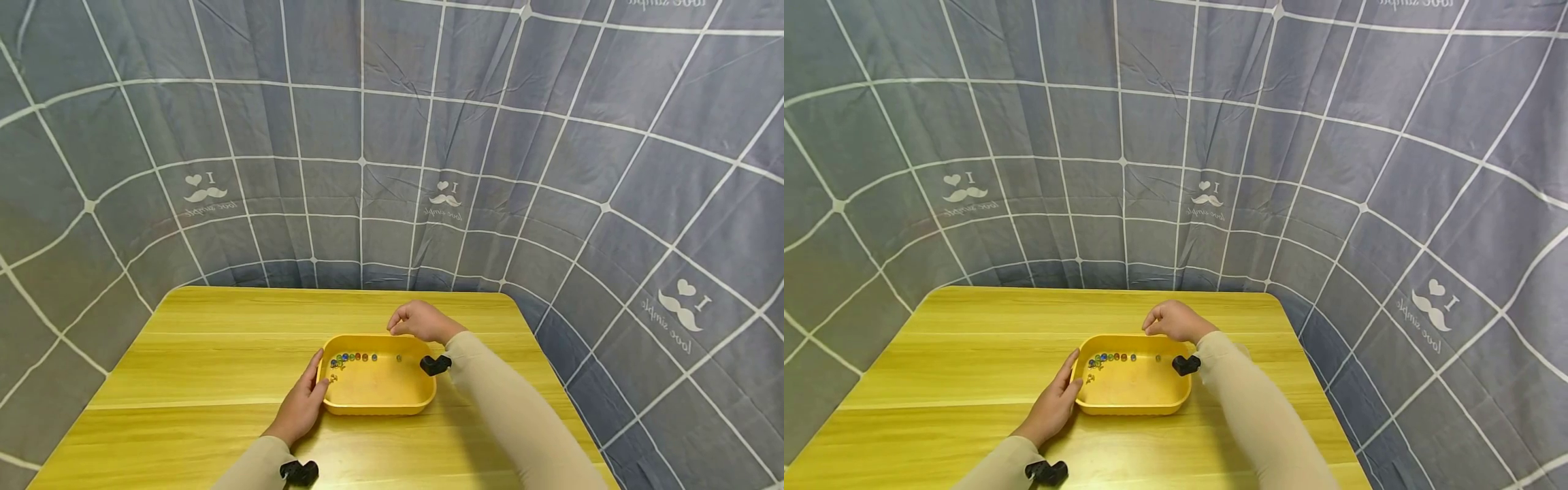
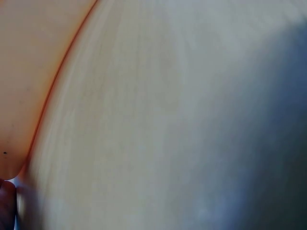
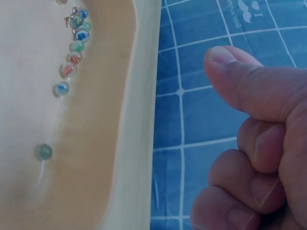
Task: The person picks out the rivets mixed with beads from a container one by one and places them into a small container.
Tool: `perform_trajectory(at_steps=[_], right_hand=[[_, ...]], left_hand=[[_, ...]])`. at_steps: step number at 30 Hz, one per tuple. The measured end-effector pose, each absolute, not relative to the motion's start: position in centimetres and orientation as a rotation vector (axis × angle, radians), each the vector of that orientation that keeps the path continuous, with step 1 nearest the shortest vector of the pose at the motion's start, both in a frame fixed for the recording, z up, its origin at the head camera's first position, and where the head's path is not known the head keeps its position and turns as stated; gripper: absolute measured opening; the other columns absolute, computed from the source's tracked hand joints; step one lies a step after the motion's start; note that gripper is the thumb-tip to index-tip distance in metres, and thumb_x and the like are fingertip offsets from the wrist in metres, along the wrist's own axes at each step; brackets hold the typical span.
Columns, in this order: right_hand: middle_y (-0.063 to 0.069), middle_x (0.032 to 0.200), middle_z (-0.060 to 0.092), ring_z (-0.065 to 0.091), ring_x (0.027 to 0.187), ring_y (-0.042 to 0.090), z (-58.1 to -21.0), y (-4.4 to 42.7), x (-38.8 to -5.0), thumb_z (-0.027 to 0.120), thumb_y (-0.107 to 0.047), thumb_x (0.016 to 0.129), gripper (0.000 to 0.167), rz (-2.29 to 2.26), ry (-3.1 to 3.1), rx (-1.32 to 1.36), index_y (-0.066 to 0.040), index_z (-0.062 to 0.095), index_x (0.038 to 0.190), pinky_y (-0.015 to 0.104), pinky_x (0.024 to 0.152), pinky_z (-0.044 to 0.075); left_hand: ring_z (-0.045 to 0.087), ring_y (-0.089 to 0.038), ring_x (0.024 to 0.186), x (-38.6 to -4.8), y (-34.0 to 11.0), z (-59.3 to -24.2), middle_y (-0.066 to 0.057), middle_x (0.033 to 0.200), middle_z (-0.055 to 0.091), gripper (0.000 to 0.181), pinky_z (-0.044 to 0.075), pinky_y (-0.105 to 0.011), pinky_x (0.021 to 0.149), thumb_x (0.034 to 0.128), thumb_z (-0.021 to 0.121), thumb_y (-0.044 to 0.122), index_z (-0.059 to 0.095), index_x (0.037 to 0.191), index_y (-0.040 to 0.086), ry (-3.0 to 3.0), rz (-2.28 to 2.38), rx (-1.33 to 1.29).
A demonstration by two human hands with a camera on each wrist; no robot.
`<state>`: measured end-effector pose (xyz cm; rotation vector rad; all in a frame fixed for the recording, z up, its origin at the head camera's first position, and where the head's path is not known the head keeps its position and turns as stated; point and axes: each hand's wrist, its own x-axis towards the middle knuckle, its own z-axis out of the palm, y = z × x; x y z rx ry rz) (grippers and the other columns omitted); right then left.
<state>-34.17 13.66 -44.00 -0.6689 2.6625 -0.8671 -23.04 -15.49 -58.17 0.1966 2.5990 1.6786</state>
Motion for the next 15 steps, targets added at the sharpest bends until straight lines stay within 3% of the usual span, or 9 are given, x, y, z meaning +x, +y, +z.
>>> perform_trajectory(at_steps=[6, 15], right_hand=[[-0.005, 0.11, 0.078, 0.068, 0.1, 0.012, -43.7, 15.0, -34.1, 0.072, -0.021, 0.101, 0.01, -0.882, 2.676, -0.634, -0.021, 0.082, 0.101, 0.041, 0.095, 0.057], [-0.004, 0.11, 0.078, 0.066, 0.099, 0.013, -43.1, 17.0, -33.9, 0.072, -0.021, 0.101, 0.01, -0.889, 2.692, -0.589, -0.02, 0.082, 0.102, 0.038, 0.091, 0.057]], left_hand=[[0.027, -0.036, 0.159, -23.2, -15.4, -58.3, -0.014, 0.173, 0.028, 0.064, 0.024, -0.06, 0.128, 0.1136, 0.047, 0.026, 0.019, 0.171, 0.029, 2.606, 1.679, 0.201], [0.028, -0.035, 0.159, -23.3, -15.5, -58.5, -0.013, 0.173, 0.028, 0.064, 0.025, -0.059, 0.128, 0.1133, 0.047, 0.025, 0.019, 0.171, 0.028, 2.608, 1.685, 0.199]])
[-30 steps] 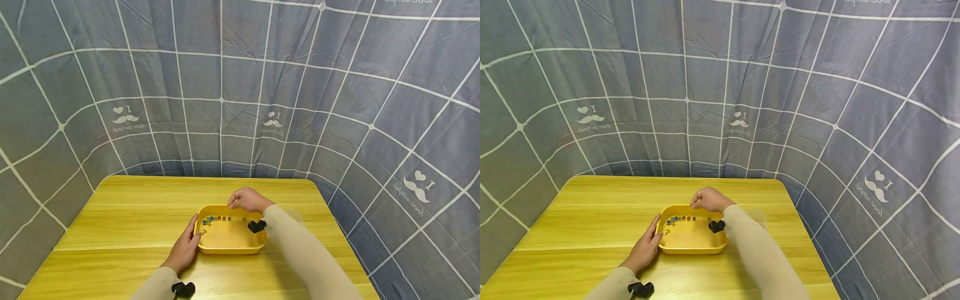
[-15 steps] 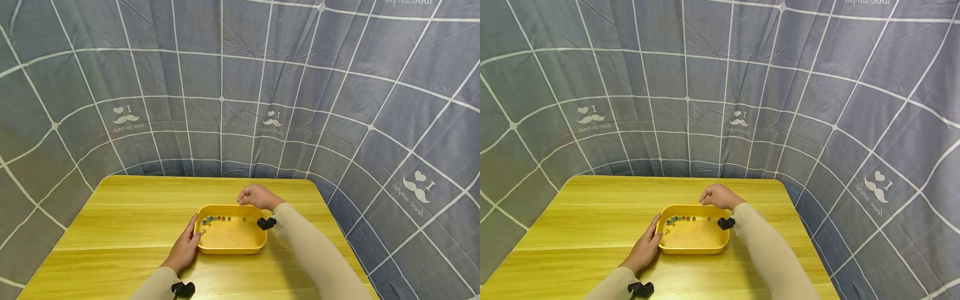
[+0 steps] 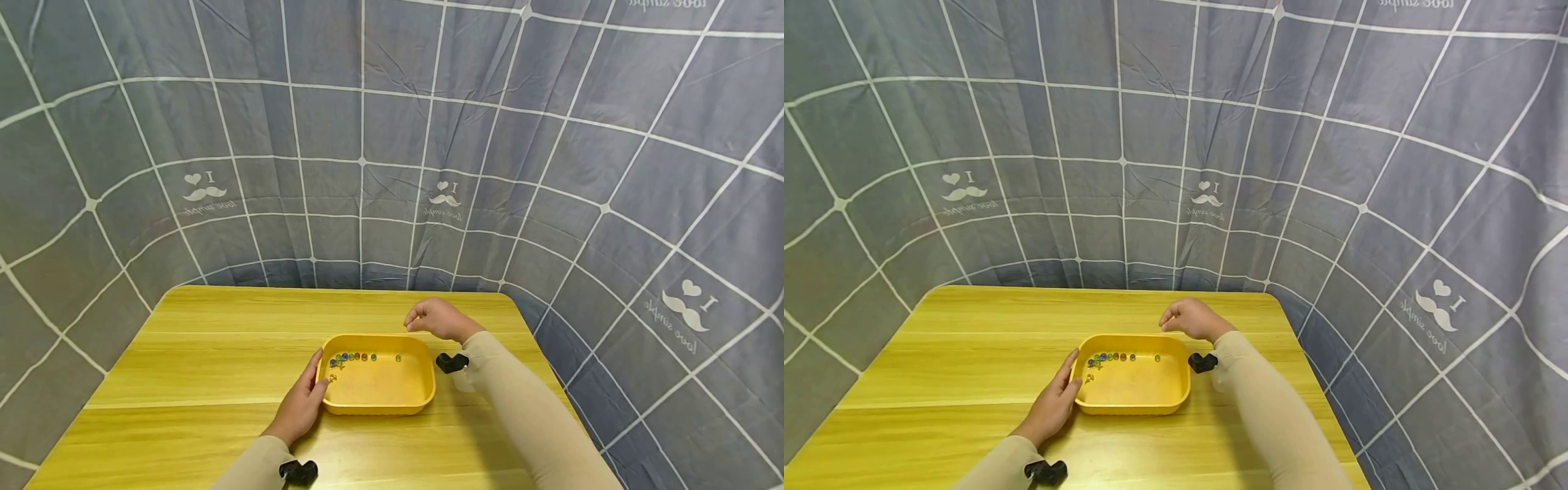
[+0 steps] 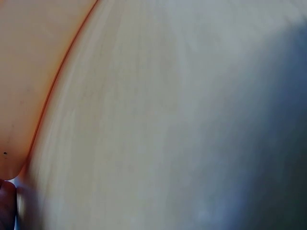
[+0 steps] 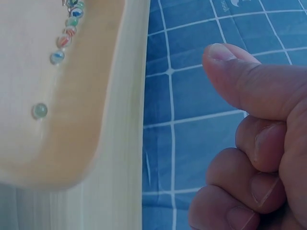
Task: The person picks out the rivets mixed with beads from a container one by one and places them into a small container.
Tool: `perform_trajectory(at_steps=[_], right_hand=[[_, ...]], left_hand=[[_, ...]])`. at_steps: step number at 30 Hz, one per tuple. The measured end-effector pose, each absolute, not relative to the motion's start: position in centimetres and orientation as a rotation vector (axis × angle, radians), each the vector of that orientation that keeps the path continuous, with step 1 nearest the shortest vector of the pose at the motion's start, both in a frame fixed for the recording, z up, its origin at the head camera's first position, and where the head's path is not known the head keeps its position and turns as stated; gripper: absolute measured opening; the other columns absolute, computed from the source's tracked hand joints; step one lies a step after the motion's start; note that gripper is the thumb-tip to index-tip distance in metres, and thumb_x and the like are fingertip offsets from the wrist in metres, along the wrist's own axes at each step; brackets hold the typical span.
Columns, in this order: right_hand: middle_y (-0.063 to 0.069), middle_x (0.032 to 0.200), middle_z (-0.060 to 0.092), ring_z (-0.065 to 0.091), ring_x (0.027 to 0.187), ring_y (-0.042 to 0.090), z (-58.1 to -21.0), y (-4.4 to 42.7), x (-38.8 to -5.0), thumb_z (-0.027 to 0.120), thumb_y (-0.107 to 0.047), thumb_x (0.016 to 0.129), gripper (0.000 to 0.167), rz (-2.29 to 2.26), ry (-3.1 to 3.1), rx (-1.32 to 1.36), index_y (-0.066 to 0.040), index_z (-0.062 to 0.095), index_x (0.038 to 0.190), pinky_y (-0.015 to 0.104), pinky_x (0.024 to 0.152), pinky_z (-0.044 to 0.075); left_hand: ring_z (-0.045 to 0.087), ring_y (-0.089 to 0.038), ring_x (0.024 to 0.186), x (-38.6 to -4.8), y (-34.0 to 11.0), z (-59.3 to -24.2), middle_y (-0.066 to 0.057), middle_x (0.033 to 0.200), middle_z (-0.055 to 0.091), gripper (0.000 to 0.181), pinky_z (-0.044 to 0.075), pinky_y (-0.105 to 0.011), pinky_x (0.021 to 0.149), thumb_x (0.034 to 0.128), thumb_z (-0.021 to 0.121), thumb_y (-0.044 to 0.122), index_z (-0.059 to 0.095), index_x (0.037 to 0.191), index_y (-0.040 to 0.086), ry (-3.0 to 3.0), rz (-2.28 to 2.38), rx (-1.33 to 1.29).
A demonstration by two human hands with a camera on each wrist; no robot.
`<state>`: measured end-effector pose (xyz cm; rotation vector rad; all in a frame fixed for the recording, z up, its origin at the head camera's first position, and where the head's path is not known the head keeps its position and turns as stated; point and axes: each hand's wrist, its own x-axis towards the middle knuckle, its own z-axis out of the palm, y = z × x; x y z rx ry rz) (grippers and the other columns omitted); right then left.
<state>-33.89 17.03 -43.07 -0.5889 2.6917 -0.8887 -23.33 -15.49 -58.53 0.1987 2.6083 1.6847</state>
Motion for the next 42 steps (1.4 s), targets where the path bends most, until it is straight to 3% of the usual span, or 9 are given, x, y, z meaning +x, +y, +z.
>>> perform_trajectory(at_steps=[18, 42], right_hand=[[-0.001, 0.108, 0.078, 0.064, 0.092, 0.015, -42.9, 22.2, -33.4, 0.072, -0.02, 0.1, 0.008, -0.911, 2.737, -0.501, -0.018, 0.081, 0.101, 0.038, 0.085, 0.054], [0.001, 0.105, 0.078, 0.067, 0.103, 0.02, -44.9, 27.2, -31.2, 0.075, -0.018, 0.098, 0.008, -0.936, 2.744, -0.393, -0.015, 0.082, 0.1, 0.044, 0.09, 0.055]], left_hand=[[0.028, -0.034, 0.159, -23.0, -15.3, -58.2, -0.014, 0.173, 0.029, 0.064, 0.026, -0.058, 0.128, 0.1133, 0.047, 0.026, 0.019, 0.171, 0.027, 2.614, 1.674, 0.182], [0.028, -0.036, 0.159, -22.7, -15.7, -58.2, -0.014, 0.173, 0.028, 0.064, 0.026, -0.059, 0.128, 0.1134, 0.047, 0.026, 0.018, 0.171, 0.025, 2.605, 1.662, 0.187]])
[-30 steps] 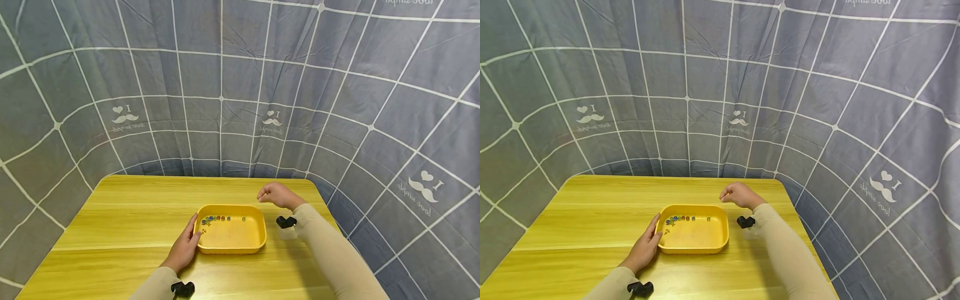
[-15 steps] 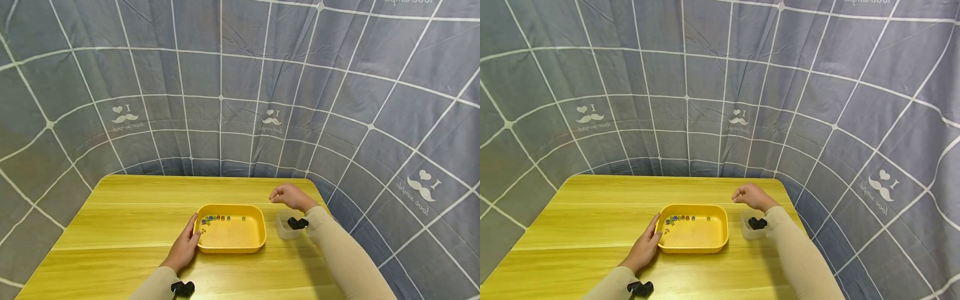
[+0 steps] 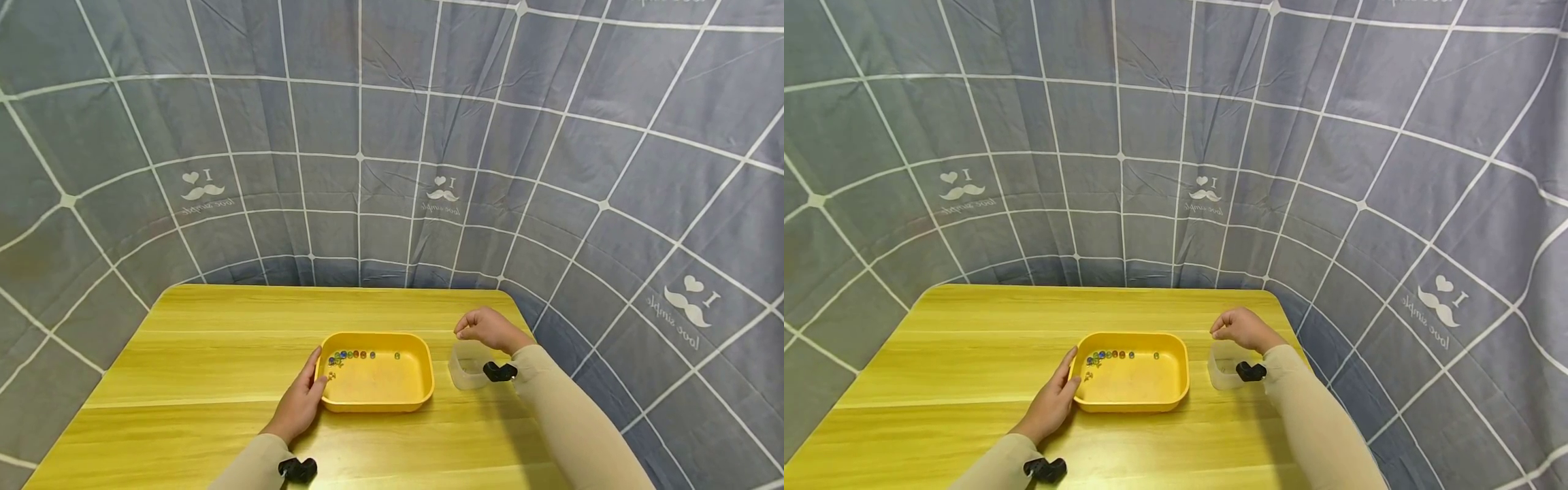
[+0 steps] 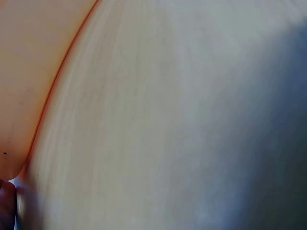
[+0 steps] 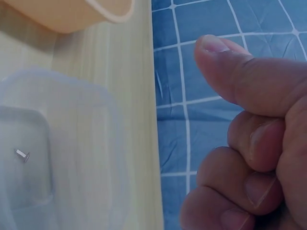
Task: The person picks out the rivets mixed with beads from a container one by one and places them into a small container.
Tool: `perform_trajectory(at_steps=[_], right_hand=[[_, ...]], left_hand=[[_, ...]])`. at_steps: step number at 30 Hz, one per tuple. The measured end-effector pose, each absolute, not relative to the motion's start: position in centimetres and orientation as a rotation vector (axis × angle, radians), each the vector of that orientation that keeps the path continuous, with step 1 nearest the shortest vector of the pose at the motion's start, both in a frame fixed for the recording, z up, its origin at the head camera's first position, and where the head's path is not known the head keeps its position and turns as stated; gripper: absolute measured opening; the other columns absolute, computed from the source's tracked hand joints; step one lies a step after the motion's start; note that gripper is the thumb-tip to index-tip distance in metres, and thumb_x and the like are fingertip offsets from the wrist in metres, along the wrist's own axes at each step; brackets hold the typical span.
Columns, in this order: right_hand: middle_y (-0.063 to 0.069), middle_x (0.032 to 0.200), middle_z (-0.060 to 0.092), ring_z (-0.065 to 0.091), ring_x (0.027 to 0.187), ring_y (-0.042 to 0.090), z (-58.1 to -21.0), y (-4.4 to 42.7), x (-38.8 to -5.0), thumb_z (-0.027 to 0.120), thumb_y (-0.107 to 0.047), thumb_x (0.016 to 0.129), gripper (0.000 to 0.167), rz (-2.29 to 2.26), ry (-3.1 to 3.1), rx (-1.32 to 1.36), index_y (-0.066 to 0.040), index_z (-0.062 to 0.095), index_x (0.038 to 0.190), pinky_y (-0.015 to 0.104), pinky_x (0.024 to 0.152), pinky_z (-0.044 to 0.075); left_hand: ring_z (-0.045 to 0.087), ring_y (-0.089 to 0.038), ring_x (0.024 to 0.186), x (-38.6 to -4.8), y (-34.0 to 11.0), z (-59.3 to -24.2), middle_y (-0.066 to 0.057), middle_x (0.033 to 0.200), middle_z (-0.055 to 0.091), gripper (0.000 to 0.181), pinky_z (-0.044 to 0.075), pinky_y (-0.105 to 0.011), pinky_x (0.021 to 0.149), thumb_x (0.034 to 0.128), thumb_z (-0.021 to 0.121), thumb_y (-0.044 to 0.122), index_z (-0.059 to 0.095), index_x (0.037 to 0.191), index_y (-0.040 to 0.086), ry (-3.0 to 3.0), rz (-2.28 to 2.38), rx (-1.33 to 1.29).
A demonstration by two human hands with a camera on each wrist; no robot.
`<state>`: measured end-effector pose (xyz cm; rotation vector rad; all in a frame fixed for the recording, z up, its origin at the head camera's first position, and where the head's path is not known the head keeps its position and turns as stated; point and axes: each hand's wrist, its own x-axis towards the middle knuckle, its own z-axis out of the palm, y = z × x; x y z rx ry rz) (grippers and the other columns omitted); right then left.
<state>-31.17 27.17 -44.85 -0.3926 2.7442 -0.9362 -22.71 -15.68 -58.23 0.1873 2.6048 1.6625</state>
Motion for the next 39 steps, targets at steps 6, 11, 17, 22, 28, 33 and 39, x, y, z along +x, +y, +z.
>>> perform_trajectory(at_steps=[6, 11, 17, 22, 28, 33, 39], right_hand=[[0.002, 0.105, 0.078, 0.065, 0.099, 0.019, -45.3, 28.2, -30.7, 0.076, -0.018, 0.097, 0.01, -0.938, 2.732, -0.353, -0.01, 0.081, 0.101, 0.038, 0.086, 0.053], [0.004, 0.108, 0.077, 0.064, 0.097, 0.018, -46.2, 29.1, -30.4, 0.076, -0.016, 0.097, 0.013, -0.949, 2.732, -0.328, -0.006, 0.08, 0.102, 0.038, 0.083, 0.053], [0.006, 0.109, 0.077, 0.063, 0.094, 0.018, -47.0, 30.0, -30.0, 0.075, -0.016, 0.096, 0.011, -0.983, 2.72, -0.304, -0.007, 0.08, 0.101, 0.037, 0.081, 0.052], [0.006, 0.108, 0.076, 0.061, 0.091, 0.018, -47.4, 30.3, -29.7, 0.076, -0.014, 0.095, 0.008, -1.008, 2.693, -0.283, -0.008, 0.08, 0.098, 0.036, 0.08, 0.05], [0.007, 0.109, 0.076, 0.059, 0.09, 0.018, -47.8, 30.5, -29.3, 0.076, -0.015, 0.095, 0.008, -1.009, 2.691, -0.266, -0.008, 0.08, 0.098, 0.035, 0.079, 0.049], [0.007, 0.108, 0.076, 0.06, 0.091, 0.018, -48.0, 30.7, -29.2, 0.077, -0.014, 0.095, 0.008, -1.024, 2.674, -0.251, -0.007, 0.079, 0.098, 0.035, 0.079, 0.05], [0.005, 0.102, 0.075, 0.055, 0.085, 0.019, -48.2, 31.1, -29.3, 0.078, -0.013, 0.093, 0.011, -1.057, 2.647, -0.262, -0.003, 0.079, 0.097, 0.034, 0.075, 0.047]], left_hand=[[0.027, -0.035, 0.16, -22.4, -15.5, -57.8, -0.014, 0.174, 0.027, 0.064, 0.024, -0.059, 0.128, 0.1136, 0.047, 0.025, 0.018, 0.171, 0.025, 2.596, 1.659, 0.183], [0.026, -0.035, 0.16, -22.3, -15.5, -57.8, -0.014, 0.174, 0.026, 0.064, 0.024, -0.058, 0.129, 0.1137, 0.046, 0.025, 0.017, 0.171, 0.025, 2.591, 1.658, 0.186], [0.025, -0.035, 0.16, -22.3, -15.5, -57.9, -0.014, 0.174, 0.026, 0.065, 0.023, -0.058, 0.129, 0.1138, 0.046, 0.025, 0.017, 0.171, 0.025, 2.58, 1.67, 0.199], [0.026, -0.035, 0.16, -22.2, -15.5, -57.9, -0.014, 0.174, 0.027, 0.065, 0.023, -0.059, 0.129, 0.1138, 0.046, 0.025, 0.016, 0.171, 0.026, 2.592, 1.659, 0.202], [0.026, -0.036, 0.16, -22.1, -15.6, -57.7, -0.015, 0.174, 0.026, 0.065, 0.023, -0.059, 0.129, 0.1139, 0.046, 0.025, 0.016, 0.171, 0.027, 2.585, 1.662, 0.206], [0.025, -0.035, 0.16, -22.1, -15.6, -57.6, -0.015, 0.174, 0.025, 0.064, 0.023, -0.059, 0.129, 0.1141, 0.045, 0.026, 0.015, 0.171, 0.027, 2.584, 1.657, 0.207], [0.025, -0.035, 0.16, -22.2, -15.6, -57.6, -0.014, 0.174, 0.025, 0.065, 0.022, -0.058, 0.129, 0.1141, 0.046, 0.025, 0.016, 0.171, 0.027, 2.585, 1.66, 0.204]])
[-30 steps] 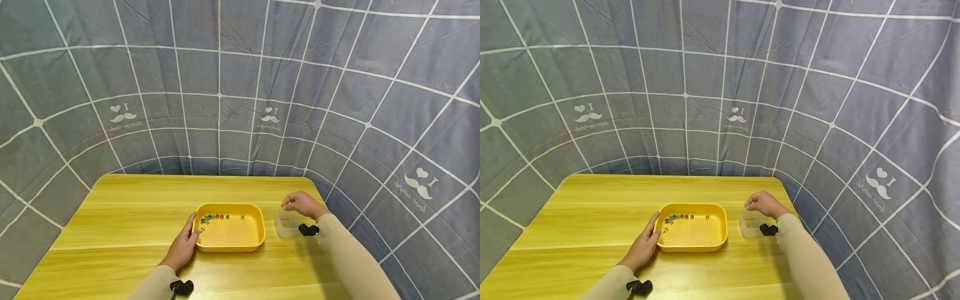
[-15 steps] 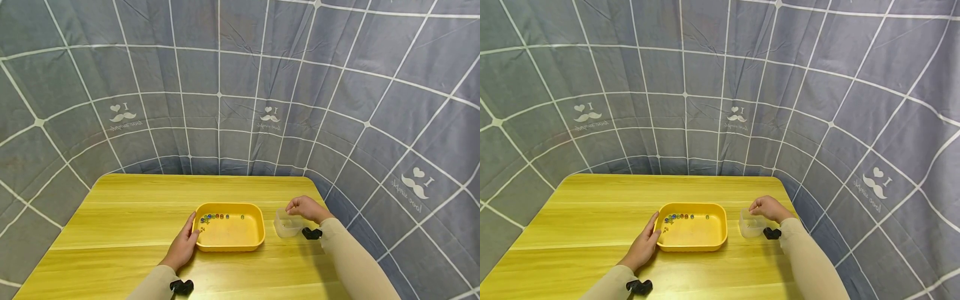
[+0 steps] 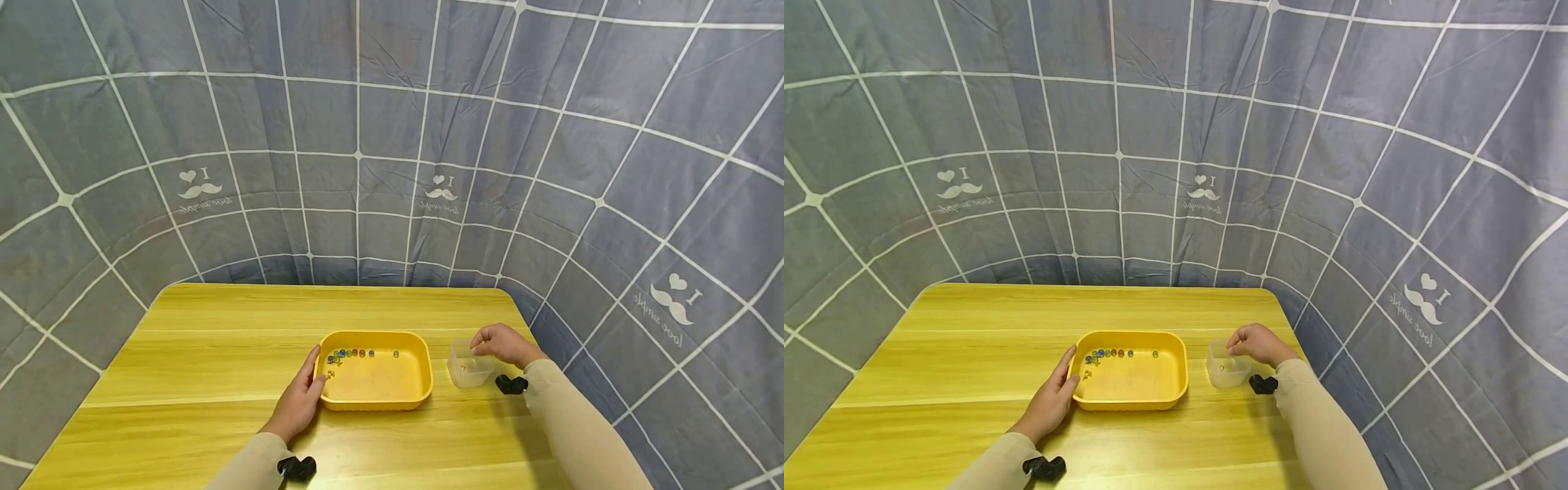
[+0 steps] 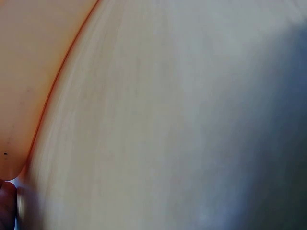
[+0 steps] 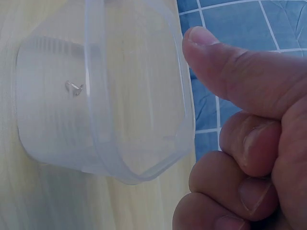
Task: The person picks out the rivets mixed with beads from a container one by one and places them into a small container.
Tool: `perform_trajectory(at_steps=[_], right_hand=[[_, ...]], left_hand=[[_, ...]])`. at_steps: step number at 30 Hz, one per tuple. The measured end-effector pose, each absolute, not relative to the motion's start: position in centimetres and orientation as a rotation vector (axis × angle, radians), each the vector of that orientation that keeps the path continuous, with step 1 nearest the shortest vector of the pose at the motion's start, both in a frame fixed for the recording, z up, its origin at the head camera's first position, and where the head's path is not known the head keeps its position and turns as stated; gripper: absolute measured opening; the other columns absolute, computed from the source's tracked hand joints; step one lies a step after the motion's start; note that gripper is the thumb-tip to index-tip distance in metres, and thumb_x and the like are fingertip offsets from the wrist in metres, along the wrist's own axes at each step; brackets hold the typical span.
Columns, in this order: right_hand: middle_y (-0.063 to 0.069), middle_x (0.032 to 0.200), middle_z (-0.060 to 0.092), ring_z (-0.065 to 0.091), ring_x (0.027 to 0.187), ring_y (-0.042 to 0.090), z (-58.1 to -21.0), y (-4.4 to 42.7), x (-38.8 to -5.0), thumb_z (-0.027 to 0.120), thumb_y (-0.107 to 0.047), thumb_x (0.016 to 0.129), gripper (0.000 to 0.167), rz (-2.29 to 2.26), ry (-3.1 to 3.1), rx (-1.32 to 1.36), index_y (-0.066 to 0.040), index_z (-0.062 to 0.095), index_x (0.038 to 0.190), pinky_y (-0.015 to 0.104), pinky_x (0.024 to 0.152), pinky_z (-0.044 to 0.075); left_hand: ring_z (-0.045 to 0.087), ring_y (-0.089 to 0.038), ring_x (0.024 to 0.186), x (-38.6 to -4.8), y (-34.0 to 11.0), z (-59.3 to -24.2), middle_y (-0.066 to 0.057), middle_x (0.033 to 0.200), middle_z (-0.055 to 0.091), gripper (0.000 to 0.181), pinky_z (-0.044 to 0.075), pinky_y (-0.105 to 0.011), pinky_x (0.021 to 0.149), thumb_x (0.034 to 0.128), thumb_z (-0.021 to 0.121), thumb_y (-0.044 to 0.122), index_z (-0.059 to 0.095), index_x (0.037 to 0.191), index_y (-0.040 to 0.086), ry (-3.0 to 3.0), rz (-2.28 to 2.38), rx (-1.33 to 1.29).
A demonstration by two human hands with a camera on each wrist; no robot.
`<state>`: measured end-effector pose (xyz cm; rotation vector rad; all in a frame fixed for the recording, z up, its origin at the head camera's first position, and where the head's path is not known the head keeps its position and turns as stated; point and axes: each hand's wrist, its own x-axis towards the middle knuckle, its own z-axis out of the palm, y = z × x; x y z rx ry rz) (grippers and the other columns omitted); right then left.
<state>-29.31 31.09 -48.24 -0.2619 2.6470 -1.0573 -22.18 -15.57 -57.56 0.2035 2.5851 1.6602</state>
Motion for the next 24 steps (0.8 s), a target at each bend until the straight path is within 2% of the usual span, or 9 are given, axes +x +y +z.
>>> perform_trajectory(at_steps=[5, 17, 24], right_hand=[[0.005, 0.098, 0.074, 0.052, 0.081, 0.019, -48.52, 31.52, -29.87, 0.078, -0.012, 0.093, 0.013, -1.061, 2.63, -0.285, 0.0, 0.078, 0.097, 0.035, 0.071, 0.045], [0.002, 0.091, 0.072, 0.051, 0.077, 0.019, -48.85, 31.64, -30.42, 0.078, -0.013, 0.093, 0.008, -1.062, 2.626, -0.3, -0.006, 0.076, 0.092, 0.035, 0.067, 0.043], [0.005, 0.096, 0.074, 0.057, 0.084, 0.017, -48.88, 31.47, -30.32, 0.079, -0.016, 0.093, 0.011, -1.052, 2.63, -0.287, -0.005, 0.077, 0.095, 0.032, 0.071, 0.047]], left_hand=[[0.025, -0.035, 0.16, -22.42, -15.22, -57.65, -0.015, 0.174, 0.025, 0.065, 0.022, -0.058, 0.129, 0.114, 0.046, 0.025, 0.015, 0.171, 0.027, 2.591, 1.664, 0.201], [0.026, -0.035, 0.16, -22.91, -15.1, -57.63, -0.015, 0.174, 0.026, 0.065, 0.024, -0.058, 0.129, 0.1138, 0.046, 0.025, 0.016, 0.171, 0.026, 2.6, 1.659, 0.195], [0.026, -0.036, 0.16, -23.17, -15.32, -57.61, -0.015, 0.174, 0.026, 0.065, 0.024, -0.058, 0.129, 0.1137, 0.046, 0.025, 0.016, 0.171, 0.026, 2.596, 1.658, 0.2]])
